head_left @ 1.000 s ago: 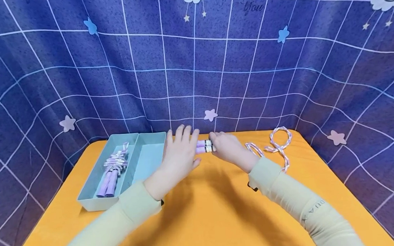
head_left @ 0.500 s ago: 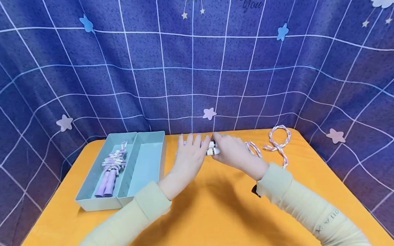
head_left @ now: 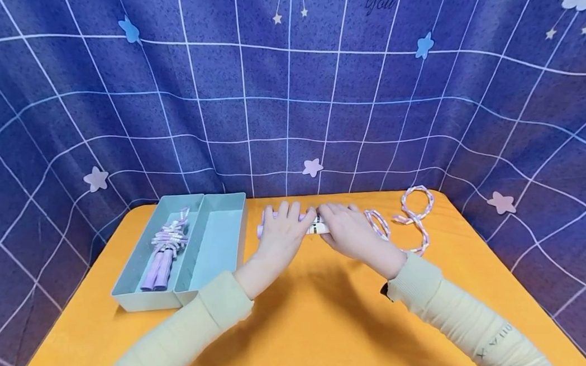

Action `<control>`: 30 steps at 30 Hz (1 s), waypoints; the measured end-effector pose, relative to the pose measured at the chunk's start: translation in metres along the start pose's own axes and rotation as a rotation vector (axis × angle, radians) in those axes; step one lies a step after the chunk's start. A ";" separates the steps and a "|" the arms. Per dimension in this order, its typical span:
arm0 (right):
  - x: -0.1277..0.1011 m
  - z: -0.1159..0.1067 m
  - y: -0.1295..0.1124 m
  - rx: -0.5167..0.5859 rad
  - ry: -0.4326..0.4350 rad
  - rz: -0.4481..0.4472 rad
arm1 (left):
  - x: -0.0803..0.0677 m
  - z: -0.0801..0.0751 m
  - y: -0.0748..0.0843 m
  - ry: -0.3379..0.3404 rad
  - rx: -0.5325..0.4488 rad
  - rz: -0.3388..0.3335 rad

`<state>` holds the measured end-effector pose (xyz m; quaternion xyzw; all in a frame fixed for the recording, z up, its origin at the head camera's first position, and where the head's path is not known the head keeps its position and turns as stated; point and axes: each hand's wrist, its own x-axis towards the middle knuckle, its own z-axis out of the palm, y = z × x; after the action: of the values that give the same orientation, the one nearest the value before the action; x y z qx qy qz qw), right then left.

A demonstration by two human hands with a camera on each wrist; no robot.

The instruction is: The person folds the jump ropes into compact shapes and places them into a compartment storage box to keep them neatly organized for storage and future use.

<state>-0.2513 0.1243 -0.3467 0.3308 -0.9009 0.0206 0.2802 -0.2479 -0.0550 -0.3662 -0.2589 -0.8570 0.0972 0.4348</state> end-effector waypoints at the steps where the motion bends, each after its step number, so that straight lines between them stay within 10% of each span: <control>1: 0.000 0.000 0.000 -0.016 0.002 -0.008 | 0.000 0.000 -0.001 0.004 -0.003 0.006; 16: 0.000 -0.005 0.001 -0.201 0.051 -0.049 | 0.004 -0.007 -0.009 0.035 -0.007 -0.030; 30: 0.003 -0.016 0.002 -0.047 0.062 0.030 | 0.005 -0.008 -0.009 0.064 -0.003 -0.045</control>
<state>-0.2467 0.1270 -0.3317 0.3100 -0.8969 0.0139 0.3152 -0.2477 -0.0605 -0.3545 -0.2430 -0.8485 0.0778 0.4637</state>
